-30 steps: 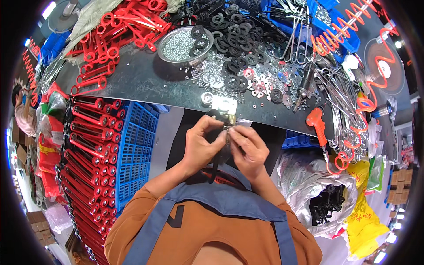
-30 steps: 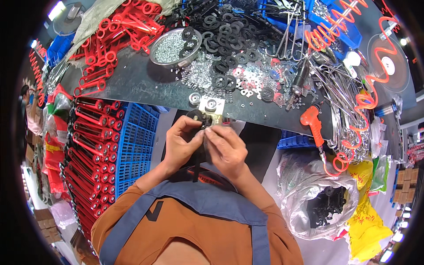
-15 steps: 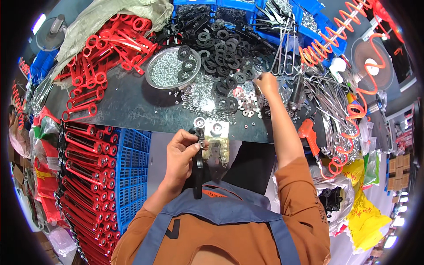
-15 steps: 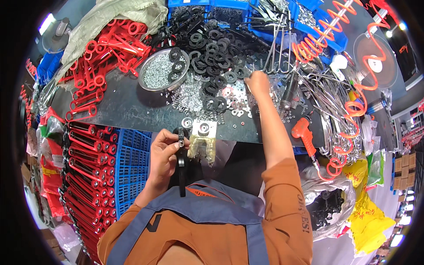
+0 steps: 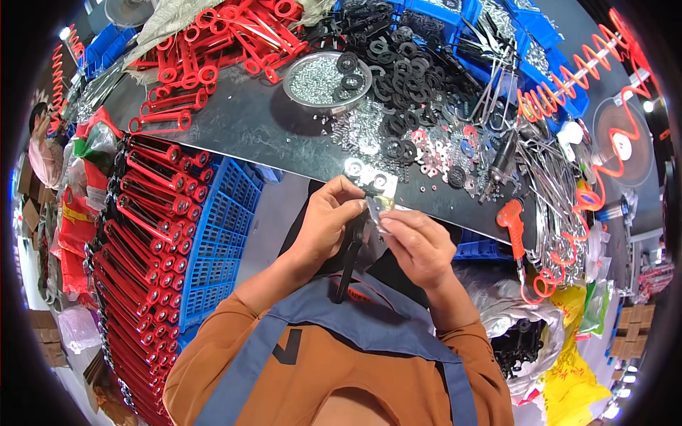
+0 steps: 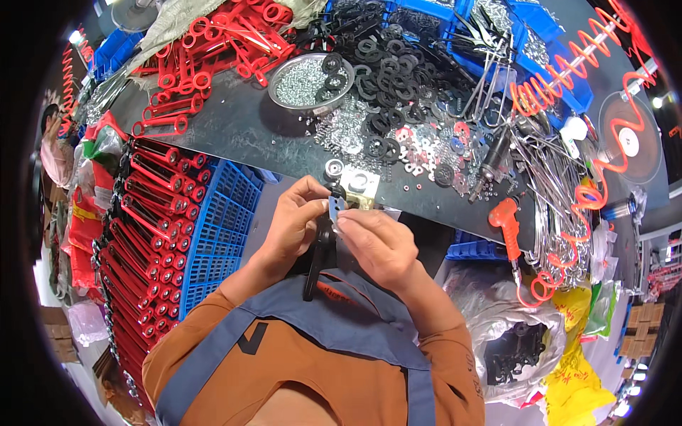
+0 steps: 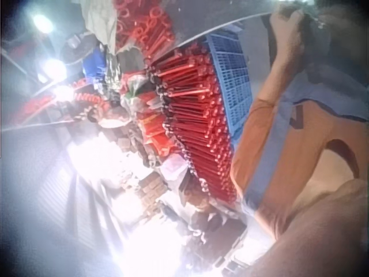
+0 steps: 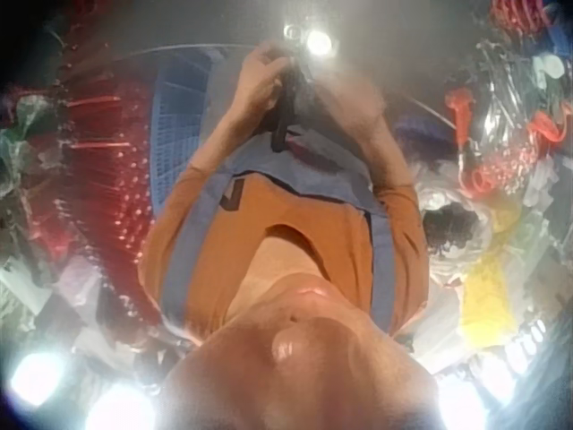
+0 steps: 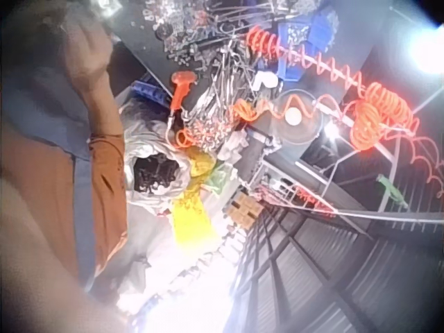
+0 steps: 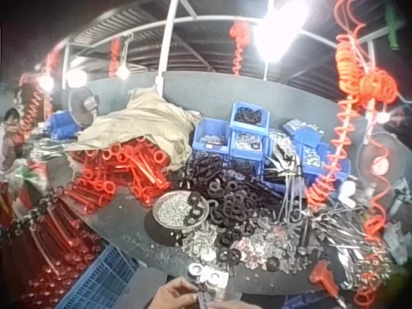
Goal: The person assembles caulking gun trigger mechanisms by fitting springs, washers, and metal rods onto handles and securing the components using a workbench fixture.
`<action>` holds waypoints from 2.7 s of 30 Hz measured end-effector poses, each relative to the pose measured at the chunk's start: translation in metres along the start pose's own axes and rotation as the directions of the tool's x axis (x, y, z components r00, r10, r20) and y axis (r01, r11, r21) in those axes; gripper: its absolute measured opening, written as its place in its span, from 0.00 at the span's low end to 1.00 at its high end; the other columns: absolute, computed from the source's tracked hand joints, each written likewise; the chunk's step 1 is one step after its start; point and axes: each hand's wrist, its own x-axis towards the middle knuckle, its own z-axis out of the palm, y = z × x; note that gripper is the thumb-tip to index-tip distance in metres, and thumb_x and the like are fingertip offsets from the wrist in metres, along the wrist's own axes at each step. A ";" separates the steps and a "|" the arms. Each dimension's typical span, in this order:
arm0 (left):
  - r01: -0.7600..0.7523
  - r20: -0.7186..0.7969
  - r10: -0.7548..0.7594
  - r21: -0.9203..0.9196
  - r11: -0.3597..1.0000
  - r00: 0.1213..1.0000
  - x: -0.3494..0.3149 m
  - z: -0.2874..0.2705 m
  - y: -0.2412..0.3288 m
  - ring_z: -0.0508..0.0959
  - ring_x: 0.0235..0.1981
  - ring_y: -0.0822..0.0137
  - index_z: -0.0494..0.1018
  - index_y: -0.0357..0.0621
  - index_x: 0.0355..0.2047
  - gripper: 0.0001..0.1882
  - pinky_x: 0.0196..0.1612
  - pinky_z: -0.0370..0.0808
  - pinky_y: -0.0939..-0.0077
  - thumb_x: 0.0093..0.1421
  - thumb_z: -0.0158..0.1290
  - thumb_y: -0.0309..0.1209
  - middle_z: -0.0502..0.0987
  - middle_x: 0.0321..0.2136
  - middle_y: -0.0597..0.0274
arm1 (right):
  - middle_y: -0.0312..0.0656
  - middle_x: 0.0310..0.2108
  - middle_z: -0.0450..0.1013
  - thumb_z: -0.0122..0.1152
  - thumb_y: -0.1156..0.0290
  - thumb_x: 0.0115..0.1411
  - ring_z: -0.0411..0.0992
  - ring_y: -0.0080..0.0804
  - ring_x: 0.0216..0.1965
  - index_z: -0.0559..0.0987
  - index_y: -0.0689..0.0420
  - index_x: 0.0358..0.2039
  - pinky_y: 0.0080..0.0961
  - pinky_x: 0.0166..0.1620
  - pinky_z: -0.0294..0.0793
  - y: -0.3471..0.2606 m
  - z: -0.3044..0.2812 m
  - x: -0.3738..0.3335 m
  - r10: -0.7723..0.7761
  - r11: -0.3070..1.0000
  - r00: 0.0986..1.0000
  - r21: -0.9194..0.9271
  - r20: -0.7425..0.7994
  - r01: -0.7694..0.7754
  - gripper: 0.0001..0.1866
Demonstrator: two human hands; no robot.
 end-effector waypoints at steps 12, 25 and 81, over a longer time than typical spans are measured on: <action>-0.016 0.157 0.001 0.094 0.995 0.988 -0.008 -0.001 -0.016 0.75 0.35 0.75 0.68 0.37 0.38 0.10 0.38 0.73 0.83 0.55 0.52 0.19 0.75 0.36 0.57 | 0.53 0.34 0.73 0.59 0.78 0.40 0.75 0.44 0.33 0.76 0.71 0.31 0.32 0.36 0.78 -0.013 0.000 -0.017 -0.173 0.902 0.960 -0.355 0.220 0.244 0.15; -0.088 0.126 0.078 0.071 0.994 0.989 0.008 -0.011 0.007 0.79 0.38 0.63 0.57 0.32 0.55 0.37 0.43 0.78 0.69 0.48 0.63 0.31 0.76 0.41 0.45 | 0.50 0.34 0.74 0.54 0.74 0.53 0.74 0.48 0.36 0.77 0.64 0.33 0.39 0.41 0.74 0.155 -0.210 -0.134 0.365 0.360 0.839 -0.770 -0.404 -0.527 0.09; -0.704 0.763 0.413 0.633 -0.322 0.497 -0.016 0.013 0.056 0.75 0.47 0.52 0.70 0.41 0.50 0.28 0.57 0.62 0.48 0.46 0.62 0.28 0.73 0.47 0.50 | 0.34 0.28 0.72 0.62 0.80 0.53 0.65 0.11 0.26 0.72 0.61 0.31 0.14 0.28 0.65 0.014 0.017 -0.028 0.790 0.405 0.610 0.697 0.060 -0.592 0.07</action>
